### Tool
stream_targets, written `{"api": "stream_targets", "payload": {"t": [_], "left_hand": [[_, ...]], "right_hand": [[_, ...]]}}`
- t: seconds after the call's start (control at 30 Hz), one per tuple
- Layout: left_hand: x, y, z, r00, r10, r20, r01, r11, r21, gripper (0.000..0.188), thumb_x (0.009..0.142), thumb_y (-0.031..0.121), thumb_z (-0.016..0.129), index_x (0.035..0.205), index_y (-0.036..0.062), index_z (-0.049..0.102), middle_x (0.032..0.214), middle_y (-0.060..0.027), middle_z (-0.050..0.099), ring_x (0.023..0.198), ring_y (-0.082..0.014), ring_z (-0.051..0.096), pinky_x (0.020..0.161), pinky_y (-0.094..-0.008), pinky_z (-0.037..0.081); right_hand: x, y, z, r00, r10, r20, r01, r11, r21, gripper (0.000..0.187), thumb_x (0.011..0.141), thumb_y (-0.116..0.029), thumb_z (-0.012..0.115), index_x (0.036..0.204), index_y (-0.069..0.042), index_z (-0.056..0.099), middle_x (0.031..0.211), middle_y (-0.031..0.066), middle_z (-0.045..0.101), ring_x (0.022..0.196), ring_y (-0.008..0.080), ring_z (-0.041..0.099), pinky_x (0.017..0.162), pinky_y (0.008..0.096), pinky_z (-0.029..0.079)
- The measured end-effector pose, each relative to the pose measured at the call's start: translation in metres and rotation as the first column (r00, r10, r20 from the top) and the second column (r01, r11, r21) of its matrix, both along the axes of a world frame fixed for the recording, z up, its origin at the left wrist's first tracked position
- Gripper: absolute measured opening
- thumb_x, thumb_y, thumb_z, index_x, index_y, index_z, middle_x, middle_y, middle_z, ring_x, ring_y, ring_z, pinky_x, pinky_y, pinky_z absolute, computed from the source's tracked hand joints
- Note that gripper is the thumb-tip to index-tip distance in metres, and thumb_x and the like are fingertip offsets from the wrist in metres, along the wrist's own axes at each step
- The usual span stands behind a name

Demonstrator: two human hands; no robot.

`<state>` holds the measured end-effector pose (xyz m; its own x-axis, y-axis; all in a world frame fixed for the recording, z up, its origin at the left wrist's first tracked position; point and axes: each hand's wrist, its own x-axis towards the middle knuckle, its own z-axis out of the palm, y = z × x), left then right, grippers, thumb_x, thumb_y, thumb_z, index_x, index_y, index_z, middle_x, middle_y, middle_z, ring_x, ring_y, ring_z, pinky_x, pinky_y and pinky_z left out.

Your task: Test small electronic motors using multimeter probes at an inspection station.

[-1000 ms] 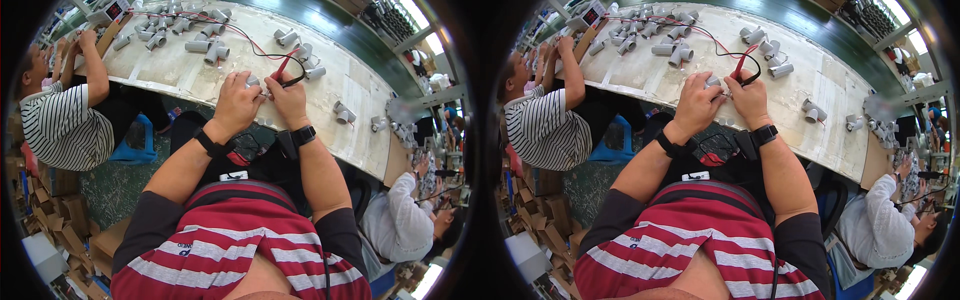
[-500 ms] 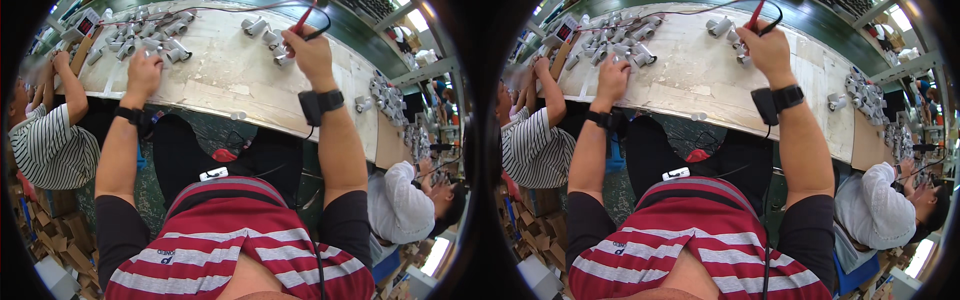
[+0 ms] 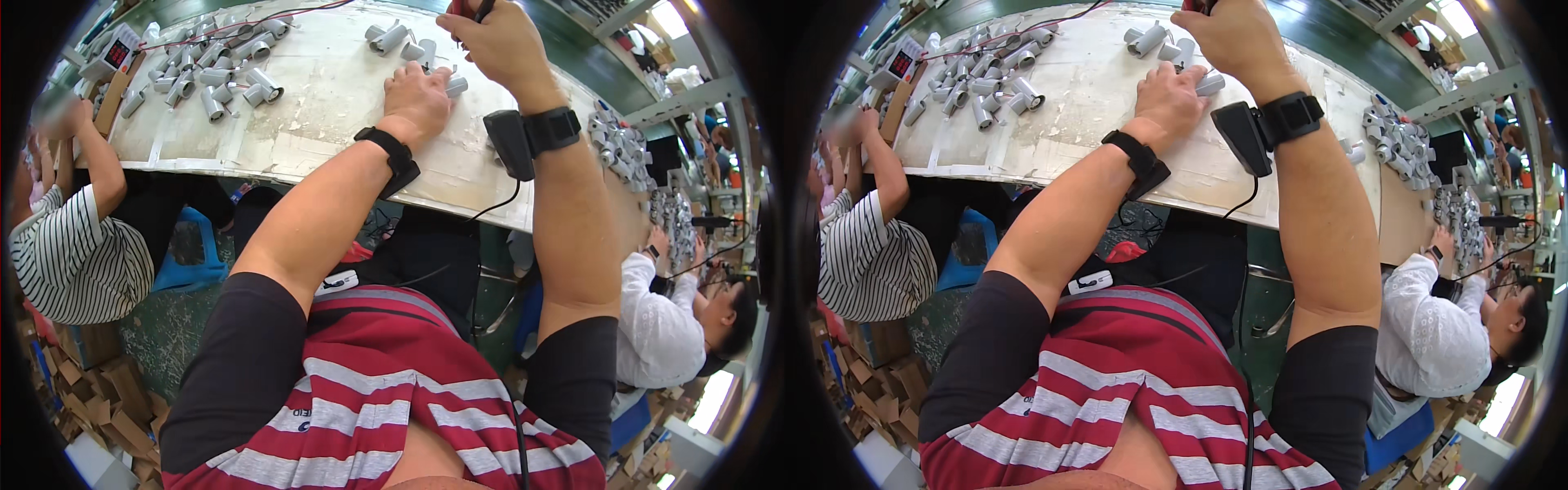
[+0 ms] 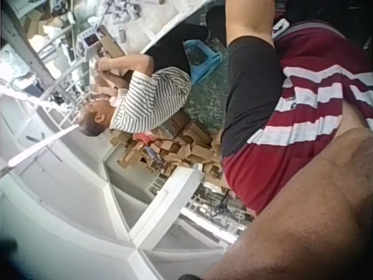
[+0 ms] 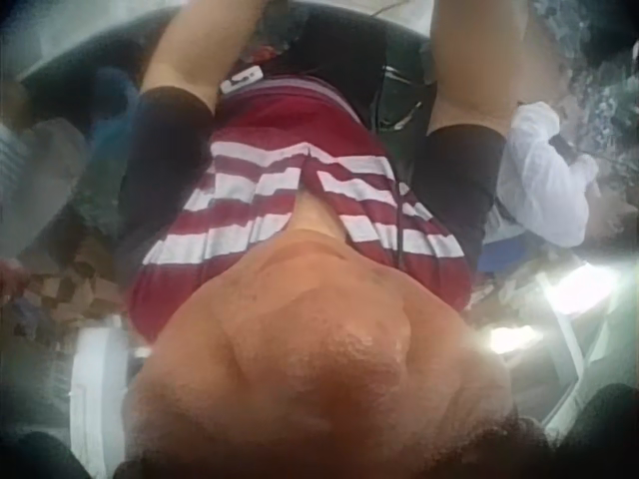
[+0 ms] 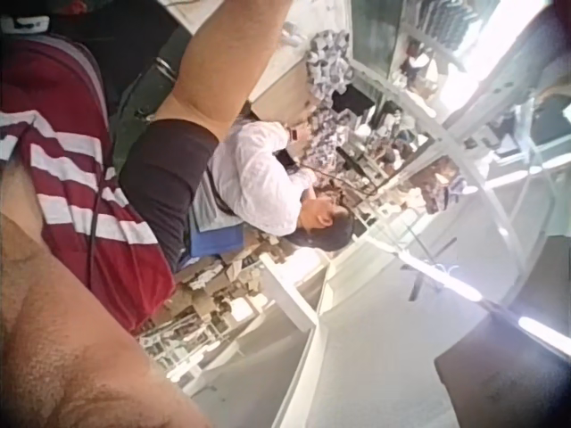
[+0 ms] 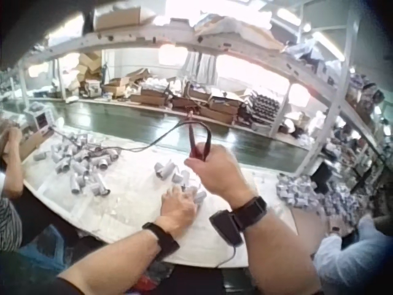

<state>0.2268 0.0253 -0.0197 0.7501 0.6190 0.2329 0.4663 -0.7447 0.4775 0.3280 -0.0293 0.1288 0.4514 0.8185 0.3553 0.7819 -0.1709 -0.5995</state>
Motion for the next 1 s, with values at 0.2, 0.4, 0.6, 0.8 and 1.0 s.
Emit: {"api": "stream_targets", "payload": {"t": [0.2, 0.4, 0.6, 0.8, 1.0], "left_hand": [[-0.051, 0.016, -0.013, 0.977, -0.061, 0.206, 0.100, 0.977, -0.188, 0.044, 0.091, 0.026, 0.077, 0.134, 0.0180, 0.068, 0.116, -0.0191, 0.063, 0.114, -0.0370, 0.062, 0.101, -0.0426, 0.051], [-0.165, 0.025, 0.003, 0.950, 0.047, 0.308, 0.093, 0.900, -0.427, 0.045, 0.087, 0.011, 0.081, 0.129, 0.0073, 0.066, 0.106, -0.0119, 0.067, 0.099, -0.0252, 0.066, 0.089, -0.0357, 0.055], [-0.202, 0.017, 0.010, 0.879, 0.234, 0.415, 0.200, 0.608, -0.768, 0.045, 0.086, 0.001, 0.081, 0.126, 0.0003, 0.061, 0.104, -0.0057, 0.066, 0.092, -0.0113, 0.064, 0.082, -0.0266, 0.056], [-0.207, 0.023, 0.000, 0.887, 0.238, 0.396, 0.198, 0.580, -0.791, 0.045, 0.090, 0.002, 0.081, 0.129, 0.0033, 0.060, 0.107, -0.0086, 0.070, 0.092, -0.0115, 0.068, 0.082, -0.0252, 0.056], [-0.204, 0.028, 0.006, 0.882, 0.255, 0.397, 0.188, 0.582, -0.791, 0.043, 0.088, 0.002, 0.081, 0.127, 0.0009, 0.061, 0.103, -0.0062, 0.068, 0.091, -0.0106, 0.067, 0.081, -0.0255, 0.057]], "right_hand": [[-0.002, -0.025, -0.046, 0.975, -0.045, -0.215, 0.035, 0.998, -0.048, 0.022, 0.095, -0.024, 0.078, 0.101, -0.002, 0.075, 0.079, 0.0032, 0.072, 0.067, 0.0098, 0.067, 0.059, 0.0246, 0.055], [-0.038, -0.017, -0.111, 0.693, 0.149, -0.706, -0.014, 0.981, 0.194, 0.020, 0.097, -0.018, 0.076, 0.101, 0.001, 0.073, 0.081, 0.0074, 0.073, 0.067, 0.0128, 0.068, 0.060, 0.0262, 0.058], [-0.092, 0.000, -0.150, 0.533, 0.180, -0.827, -0.026, 0.980, 0.196, 0.017, 0.098, -0.015, 0.076, 0.101, 0.002, 0.072, 0.083, 0.0090, 0.073, 0.068, 0.0133, 0.069, 0.060, 0.0260, 0.058], [-0.107, 0.006, -0.156, 0.535, 0.145, -0.832, -0.041, 0.989, 0.145, 0.017, 0.098, -0.016, 0.076, 0.102, 0.001, 0.072, 0.083, 0.0074, 0.073, 0.067, 0.0119, 0.068, 0.061, 0.0247, 0.057], [-0.113, 0.011, -0.159, 0.546, 0.139, -0.826, -0.051, 0.990, 0.132, 0.018, 0.098, -0.017, 0.076, 0.102, 0.000, 0.072, 0.082, 0.0056, 0.073, 0.066, 0.0104, 0.067, 0.060, 0.0237, 0.056]]}}
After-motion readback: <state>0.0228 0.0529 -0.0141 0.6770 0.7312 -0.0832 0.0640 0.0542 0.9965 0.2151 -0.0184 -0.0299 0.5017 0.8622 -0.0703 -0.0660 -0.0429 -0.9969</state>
